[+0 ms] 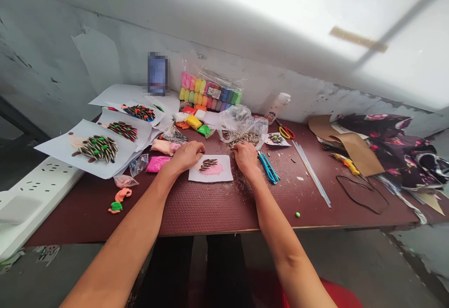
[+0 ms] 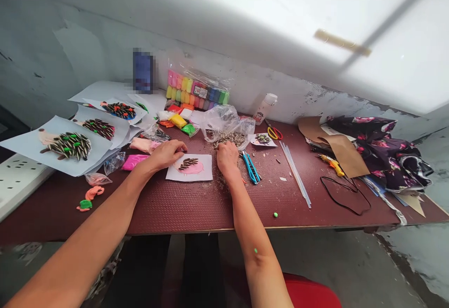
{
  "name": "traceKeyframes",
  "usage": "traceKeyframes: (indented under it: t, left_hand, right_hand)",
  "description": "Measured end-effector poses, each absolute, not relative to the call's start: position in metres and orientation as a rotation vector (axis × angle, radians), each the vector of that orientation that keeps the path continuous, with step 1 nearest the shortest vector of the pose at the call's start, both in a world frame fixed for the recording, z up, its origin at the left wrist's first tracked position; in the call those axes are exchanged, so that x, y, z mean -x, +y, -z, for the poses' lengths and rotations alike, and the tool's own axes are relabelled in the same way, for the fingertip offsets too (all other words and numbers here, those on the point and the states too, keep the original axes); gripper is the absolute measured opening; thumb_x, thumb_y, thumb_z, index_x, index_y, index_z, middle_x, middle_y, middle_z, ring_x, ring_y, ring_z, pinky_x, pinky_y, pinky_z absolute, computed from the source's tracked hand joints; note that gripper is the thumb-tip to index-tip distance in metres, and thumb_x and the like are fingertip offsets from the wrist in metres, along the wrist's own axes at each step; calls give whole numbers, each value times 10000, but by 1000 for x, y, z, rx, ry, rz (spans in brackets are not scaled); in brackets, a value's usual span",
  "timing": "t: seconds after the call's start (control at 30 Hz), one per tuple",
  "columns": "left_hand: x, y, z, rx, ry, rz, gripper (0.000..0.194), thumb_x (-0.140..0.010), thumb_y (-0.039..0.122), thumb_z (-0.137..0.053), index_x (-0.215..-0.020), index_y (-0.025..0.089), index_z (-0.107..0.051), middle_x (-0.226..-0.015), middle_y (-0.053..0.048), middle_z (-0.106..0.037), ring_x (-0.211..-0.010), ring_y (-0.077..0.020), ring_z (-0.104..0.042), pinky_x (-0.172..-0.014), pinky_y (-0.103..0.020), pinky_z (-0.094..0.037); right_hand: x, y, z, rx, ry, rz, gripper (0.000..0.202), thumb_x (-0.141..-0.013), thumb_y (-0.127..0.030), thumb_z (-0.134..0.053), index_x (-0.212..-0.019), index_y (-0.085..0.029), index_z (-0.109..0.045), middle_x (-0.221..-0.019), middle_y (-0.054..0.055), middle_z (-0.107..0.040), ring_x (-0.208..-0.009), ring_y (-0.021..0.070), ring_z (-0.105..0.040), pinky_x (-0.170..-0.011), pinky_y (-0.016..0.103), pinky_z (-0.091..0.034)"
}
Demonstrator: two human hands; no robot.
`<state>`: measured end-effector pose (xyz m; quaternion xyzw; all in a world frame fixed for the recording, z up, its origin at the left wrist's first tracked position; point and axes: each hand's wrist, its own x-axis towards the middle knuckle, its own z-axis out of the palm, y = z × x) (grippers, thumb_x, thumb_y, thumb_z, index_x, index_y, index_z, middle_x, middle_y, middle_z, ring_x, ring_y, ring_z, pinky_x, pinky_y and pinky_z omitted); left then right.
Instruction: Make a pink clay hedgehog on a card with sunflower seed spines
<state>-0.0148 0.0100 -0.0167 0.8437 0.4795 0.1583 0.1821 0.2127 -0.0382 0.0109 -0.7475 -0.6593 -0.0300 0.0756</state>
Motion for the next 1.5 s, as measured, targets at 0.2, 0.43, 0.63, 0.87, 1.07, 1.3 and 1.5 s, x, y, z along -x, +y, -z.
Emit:
traceKeyframes:
  t: [0.2, 0.43, 0.63, 0.87, 1.07, 1.3, 1.5]
  left_hand:
    - [15, 12, 18, -2393, 1365, -418, 206, -827, 164, -514, -906, 203, -701, -970, -69, -700, -939, -219, -644, -856, -310, -497]
    - [12, 11, 17, -2399, 1389, -349, 174, -849, 168, -515, -889, 205, -680, -1001, -79, -669, -987, -237, -640, -877, -322, -489]
    - [16, 12, 18, -2412, 1314, -360, 207, -832, 168, -524, -967, 200, -678, -1048, -82, -662, -1013, -231, -638, -904, -319, -492]
    - [13, 19, 8, -2416, 1323, -244, 184, -777, 134, -551, -877, 186, -697, -988, -86, -706, -1008, -235, -642, -877, -288, -493]
    - [10, 16, 5, -2434, 1379, -228, 190, -797, 133, -545, -885, 179, -708, -990, -78, -713, -983, -223, -650, -839, -273, -489]
    - [9, 7, 13, -2512, 1431, -323, 196, -858, 134, -510, -925, 174, -690, -1045, -91, -681, -1000, -220, -641, -861, -289, -484]
    - [3, 13, 14, -2555, 1486, -315, 200, -868, 146, -502, -956, 181, -678, -1059, -87, -653, -974, -219, -644, -820, -294, -488]
  right_hand:
    - [-215, -30, -6, 2196, -2084, 255, 205, -967, -185, -536, -958, -169, -740, -1016, 141, -694, -969, 245, -566, -812, 319, -387]
    - [-200, -34, -4, 2004, -1884, 150, 217, -1014, -208, -451, -1037, -141, -656, -998, 132, -699, -936, 233, -587, -814, 301, -387]
    - [-190, -42, 3, 1911, -1828, -22, 215, -992, -198, -466, -1045, -166, -672, -1009, 105, -719, -943, 210, -626, -816, 279, -411]
    - [-200, -46, 12, 1791, -1714, -143, 208, -927, -180, -512, -1025, -173, -696, -981, 80, -735, -917, 201, -640, -846, 288, -446]
    - [-196, -51, 14, 1628, -1614, -239, 193, -890, -188, -542, -978, -182, -713, -927, 56, -738, -808, 181, -631, -810, 285, -468]
    - [-186, -62, 16, 1493, -1646, -397, 195, -860, -215, -583, -927, -214, -767, -939, 35, -746, -755, 157, -627, -784, 276, -486]
    - [-186, -68, 16, 1439, -1644, -424, 183, -858, -253, -596, -888, -210, -771, -905, 40, -740, -759, 155, -617, -741, 264, -471]
